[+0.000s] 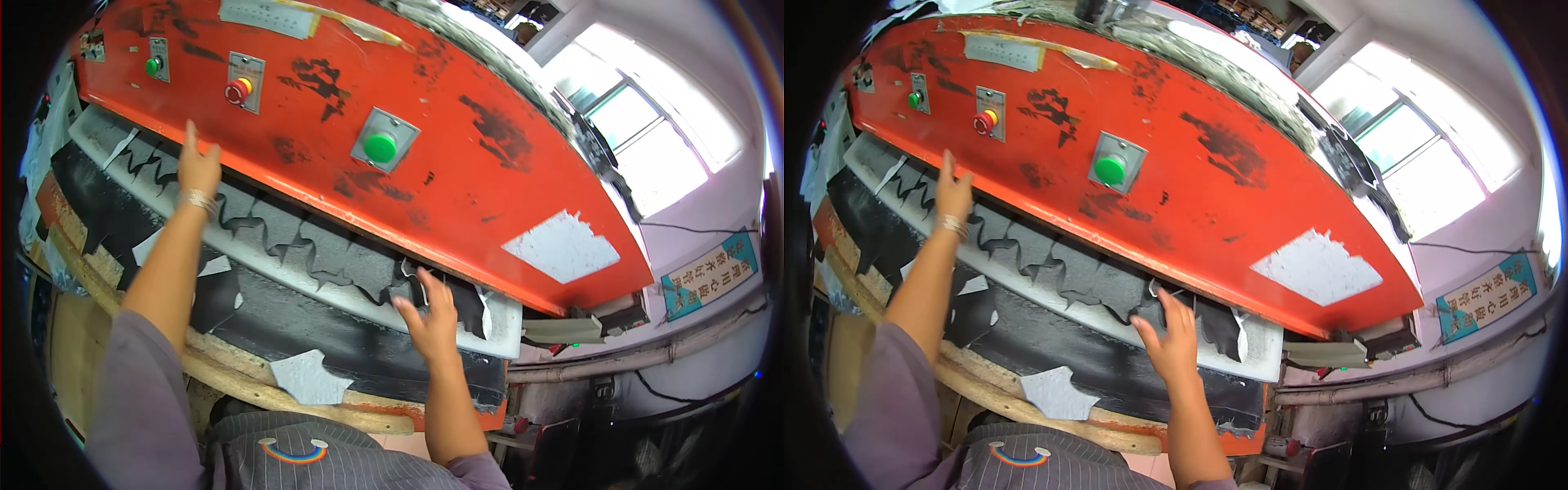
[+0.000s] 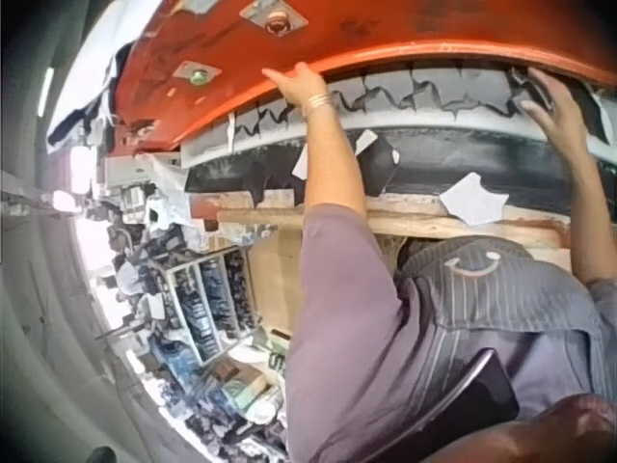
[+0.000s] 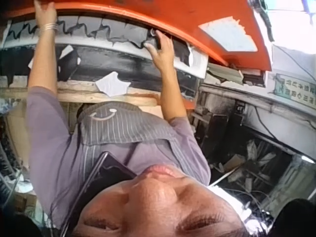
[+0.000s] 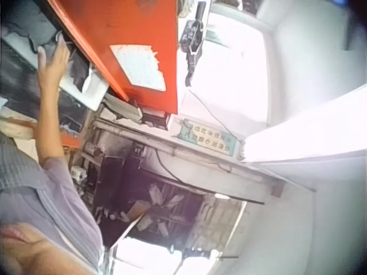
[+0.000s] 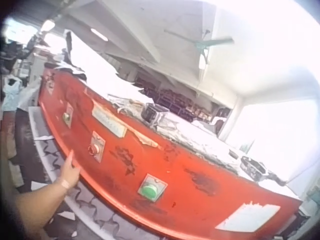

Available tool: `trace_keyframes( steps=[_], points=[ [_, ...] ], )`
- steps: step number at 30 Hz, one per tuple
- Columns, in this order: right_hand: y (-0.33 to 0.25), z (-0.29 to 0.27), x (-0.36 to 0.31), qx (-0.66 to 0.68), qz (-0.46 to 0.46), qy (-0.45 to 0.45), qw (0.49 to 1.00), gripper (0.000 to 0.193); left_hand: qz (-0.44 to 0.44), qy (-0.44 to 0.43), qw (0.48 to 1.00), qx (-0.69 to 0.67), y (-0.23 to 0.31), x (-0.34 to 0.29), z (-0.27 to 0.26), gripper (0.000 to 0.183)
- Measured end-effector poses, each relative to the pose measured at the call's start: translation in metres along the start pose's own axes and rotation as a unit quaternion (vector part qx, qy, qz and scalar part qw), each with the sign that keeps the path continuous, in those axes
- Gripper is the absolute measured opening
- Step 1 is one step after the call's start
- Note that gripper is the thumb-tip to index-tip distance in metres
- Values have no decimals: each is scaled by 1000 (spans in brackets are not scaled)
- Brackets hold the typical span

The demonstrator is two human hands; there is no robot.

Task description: Operating a hydraulic press machine to cut out shoe components from a leather sheet using a metal die.

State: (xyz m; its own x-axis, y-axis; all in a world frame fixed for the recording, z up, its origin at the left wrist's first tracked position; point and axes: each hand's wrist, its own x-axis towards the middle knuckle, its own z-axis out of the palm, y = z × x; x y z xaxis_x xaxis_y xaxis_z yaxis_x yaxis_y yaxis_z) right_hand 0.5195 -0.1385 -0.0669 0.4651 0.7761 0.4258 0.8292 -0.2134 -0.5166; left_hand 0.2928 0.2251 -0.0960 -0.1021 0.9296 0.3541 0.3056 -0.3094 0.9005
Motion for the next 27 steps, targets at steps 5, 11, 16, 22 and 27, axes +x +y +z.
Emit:
trace_keyframes(
  steps=[5,11,16,22,27],
  points=[
    [-120,2,94,124,-158,85,976,55,57,210,971,95,1,117,-77,74],
    [-146,8,138,12,-54,131,990,36,110,115,980,122,32,145,-114,74],
    [-99,15,68,108,-42,-1,993,32,30,-81,990,-111,17,40,-127,62],
    [-66,-22,-85,48,42,-385,921,58,68,-425,897,103,48,-146,-82,38],
    [-66,-12,-142,-43,-3,-260,965,56,125,-514,774,349,89,-214,-32,55]
  ],
)
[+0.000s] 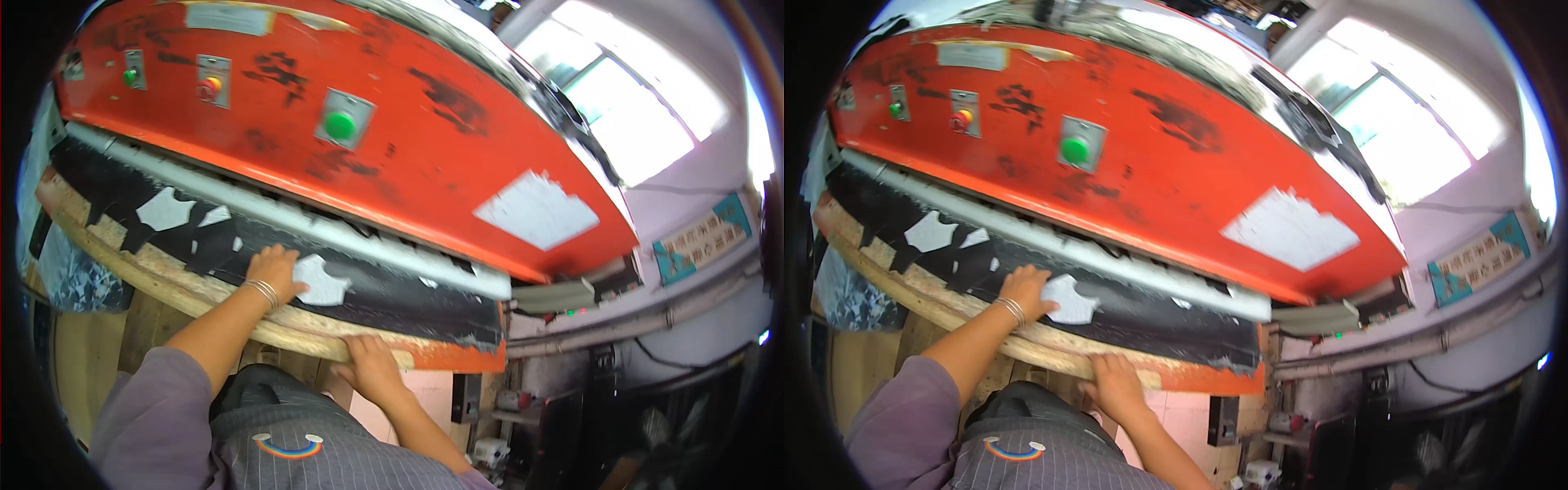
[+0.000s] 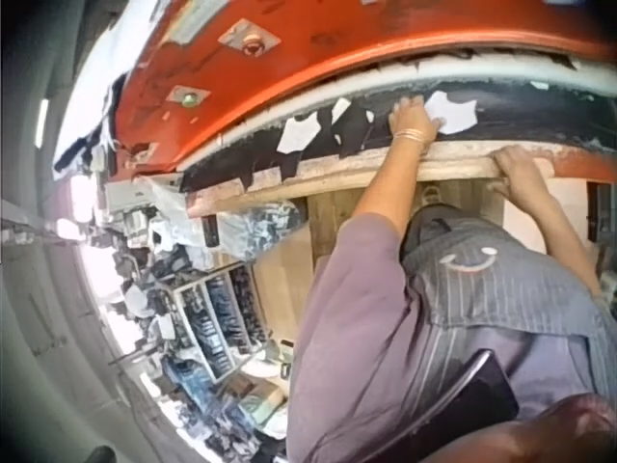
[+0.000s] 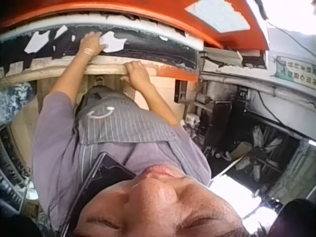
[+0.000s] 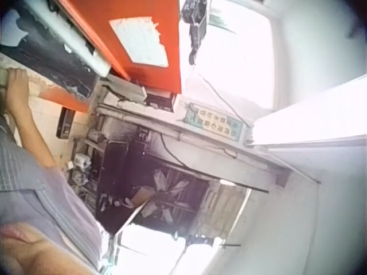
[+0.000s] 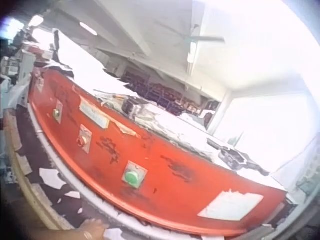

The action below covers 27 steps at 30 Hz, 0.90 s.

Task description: Operating a hydraulic press machine to cut out shoe components from a leather sheet using a metal die.

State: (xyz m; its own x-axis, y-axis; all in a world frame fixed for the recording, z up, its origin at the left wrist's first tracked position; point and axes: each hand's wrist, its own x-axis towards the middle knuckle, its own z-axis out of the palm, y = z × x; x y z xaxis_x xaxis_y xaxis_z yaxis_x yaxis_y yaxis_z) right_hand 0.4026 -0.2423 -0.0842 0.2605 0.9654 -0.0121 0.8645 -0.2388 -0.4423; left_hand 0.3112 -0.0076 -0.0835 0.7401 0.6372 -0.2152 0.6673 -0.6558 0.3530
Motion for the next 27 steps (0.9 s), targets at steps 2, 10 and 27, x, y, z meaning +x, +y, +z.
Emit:
trace_keyframes(
  steps=[2,10,27],
  points=[
    [-5,5,9,3,21,42,999,47,-49,-13,998,-39,0,12,9,47],
    [7,2,-14,13,5,-28,1000,48,-91,19,993,-69,-52,1,16,19],
    [119,-52,78,-7,97,177,979,49,-23,111,867,-485,111,32,42,47]
  ],
)
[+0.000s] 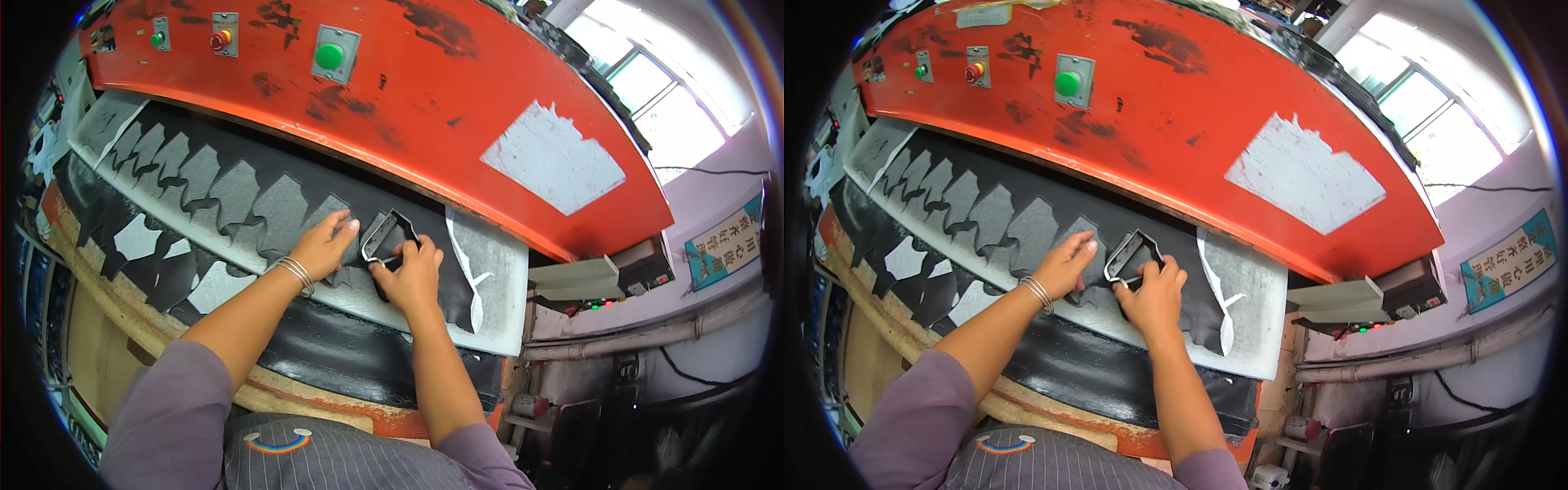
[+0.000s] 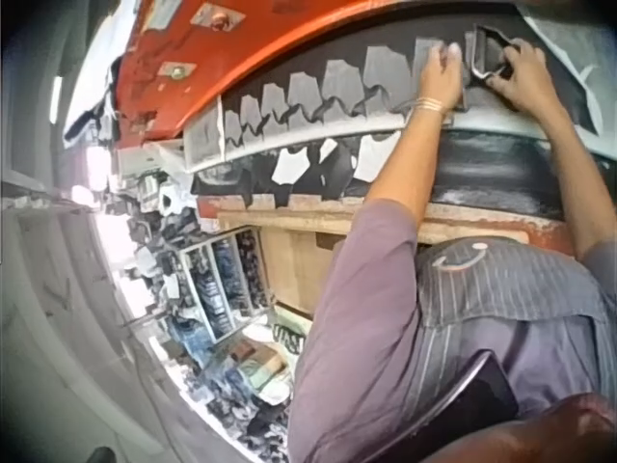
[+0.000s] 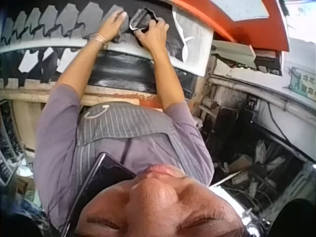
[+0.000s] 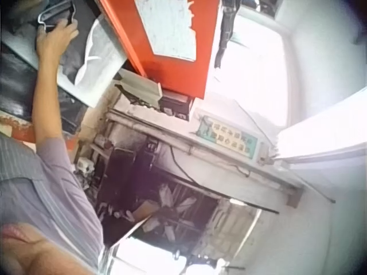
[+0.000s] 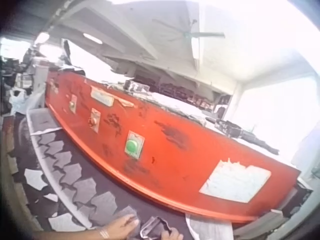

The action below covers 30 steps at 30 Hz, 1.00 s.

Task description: Operating a hydraulic press machine to cut out shoe components from a leather sheet using a metal die.

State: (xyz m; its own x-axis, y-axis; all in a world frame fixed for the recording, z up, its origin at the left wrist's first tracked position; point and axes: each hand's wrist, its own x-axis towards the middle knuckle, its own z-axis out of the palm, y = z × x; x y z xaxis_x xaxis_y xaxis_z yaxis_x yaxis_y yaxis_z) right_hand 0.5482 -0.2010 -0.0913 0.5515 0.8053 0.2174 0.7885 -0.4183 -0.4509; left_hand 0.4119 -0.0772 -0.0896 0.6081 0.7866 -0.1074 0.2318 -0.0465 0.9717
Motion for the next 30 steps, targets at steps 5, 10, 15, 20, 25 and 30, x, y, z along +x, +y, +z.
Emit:
trace_keyframes(
  steps=[5,10,15,20,25,30],
  points=[
    [19,-11,-69,268,-20,-42,962,47,33,-197,977,76,-14,-7,33,73],
    [51,-38,-114,380,-7,-164,910,47,72,-203,972,99,-26,-60,55,60],
    [64,-53,-107,282,-40,-211,935,46,-233,-275,869,-340,-34,-93,68,20],
    [88,-68,-83,170,-102,-200,959,48,-193,-432,867,158,-15,-101,24,23],
    [117,-69,-24,66,-99,-137,983,42,202,-52,928,307,-10,-99,15,38],
    [111,-57,4,23,-92,-137,986,43,132,-58,965,219,2,-61,42,51]
  ],
)
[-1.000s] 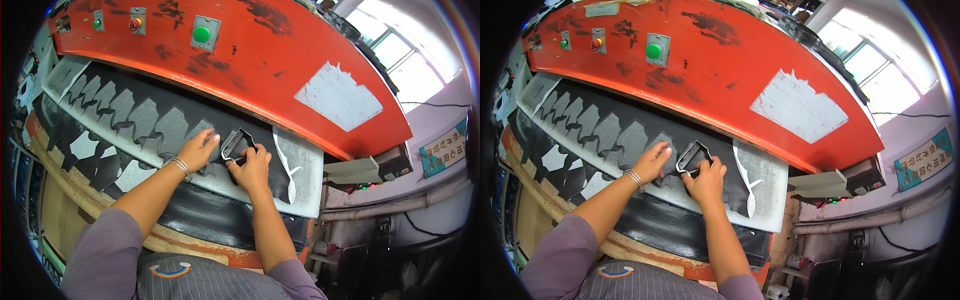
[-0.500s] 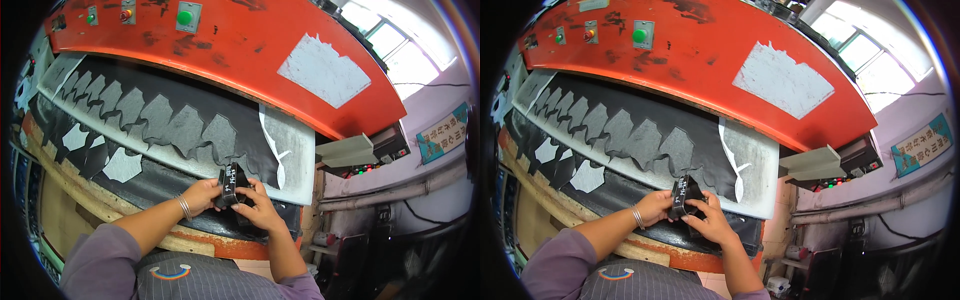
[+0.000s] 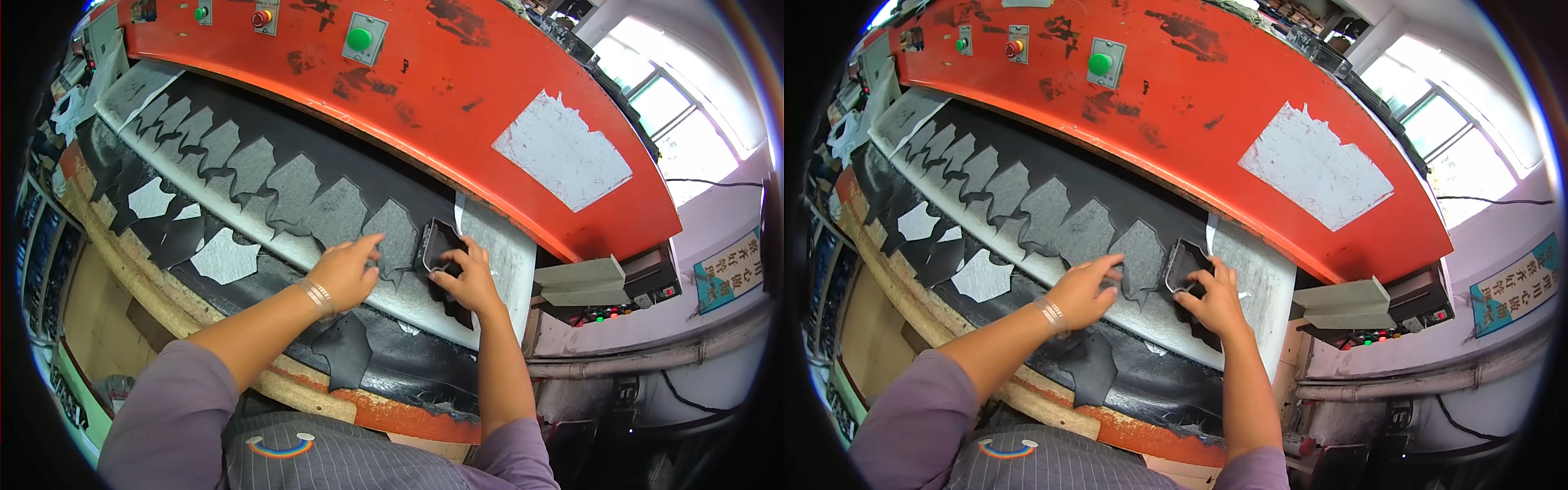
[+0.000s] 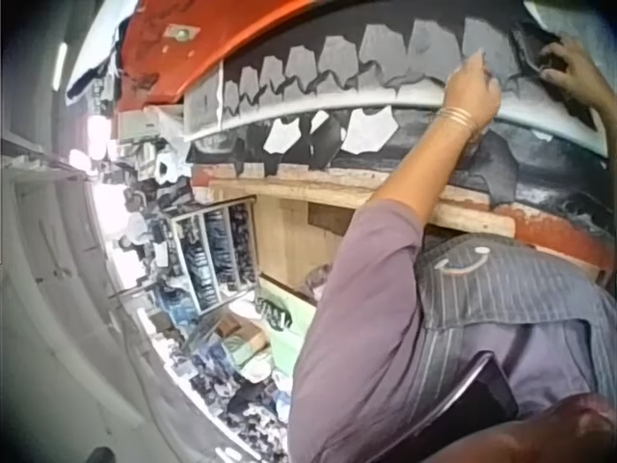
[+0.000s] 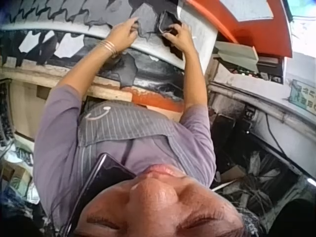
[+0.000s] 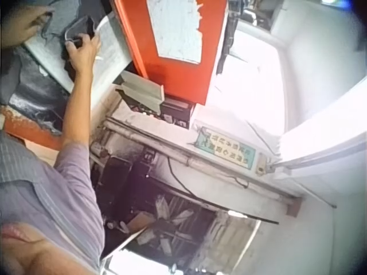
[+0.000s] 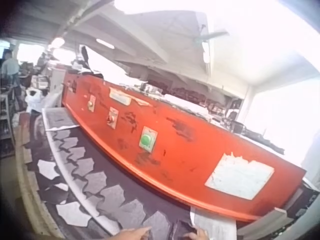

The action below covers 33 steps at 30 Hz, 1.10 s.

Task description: Operating a hydraulic press machine to cut out shoe components from a leather sheet using a metal die.

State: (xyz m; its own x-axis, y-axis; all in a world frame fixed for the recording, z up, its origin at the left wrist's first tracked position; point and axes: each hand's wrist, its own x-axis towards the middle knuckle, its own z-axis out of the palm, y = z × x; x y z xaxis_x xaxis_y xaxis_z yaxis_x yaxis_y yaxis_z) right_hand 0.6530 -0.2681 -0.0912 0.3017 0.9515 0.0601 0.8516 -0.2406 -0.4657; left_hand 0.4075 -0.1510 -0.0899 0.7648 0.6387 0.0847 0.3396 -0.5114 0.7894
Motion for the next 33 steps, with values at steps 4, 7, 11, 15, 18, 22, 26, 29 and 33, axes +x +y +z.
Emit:
trace_keyframes(
  steps=[4,7,11,15,18,22,26,29,33],
  points=[
    [-1,5,11,-31,5,19,999,57,23,7,1000,17,-2,32,43,63],
    [9,14,-7,68,8,98,993,82,4,-34,999,31,0,34,66,73],
    [34,17,-42,142,47,66,987,105,41,5,998,41,-4,24,76,76],
    [37,19,-43,32,32,90,995,103,46,3,996,72,-3,24,71,78],
    [36,22,-40,28,41,96,994,93,53,-5,995,87,-4,24,68,80],
    [33,20,-36,23,39,100,994,91,48,-5,995,85,-3,25,67,82],
    [33,22,-36,8,31,100,995,91,45,-13,996,82,-3,25,64,82],
    [30,23,-36,6,36,99,994,91,37,-25,995,84,-2,25,59,82],
    [29,25,-36,8,45,98,994,91,41,-35,994,91,-2,26,55,82]
  ],
)
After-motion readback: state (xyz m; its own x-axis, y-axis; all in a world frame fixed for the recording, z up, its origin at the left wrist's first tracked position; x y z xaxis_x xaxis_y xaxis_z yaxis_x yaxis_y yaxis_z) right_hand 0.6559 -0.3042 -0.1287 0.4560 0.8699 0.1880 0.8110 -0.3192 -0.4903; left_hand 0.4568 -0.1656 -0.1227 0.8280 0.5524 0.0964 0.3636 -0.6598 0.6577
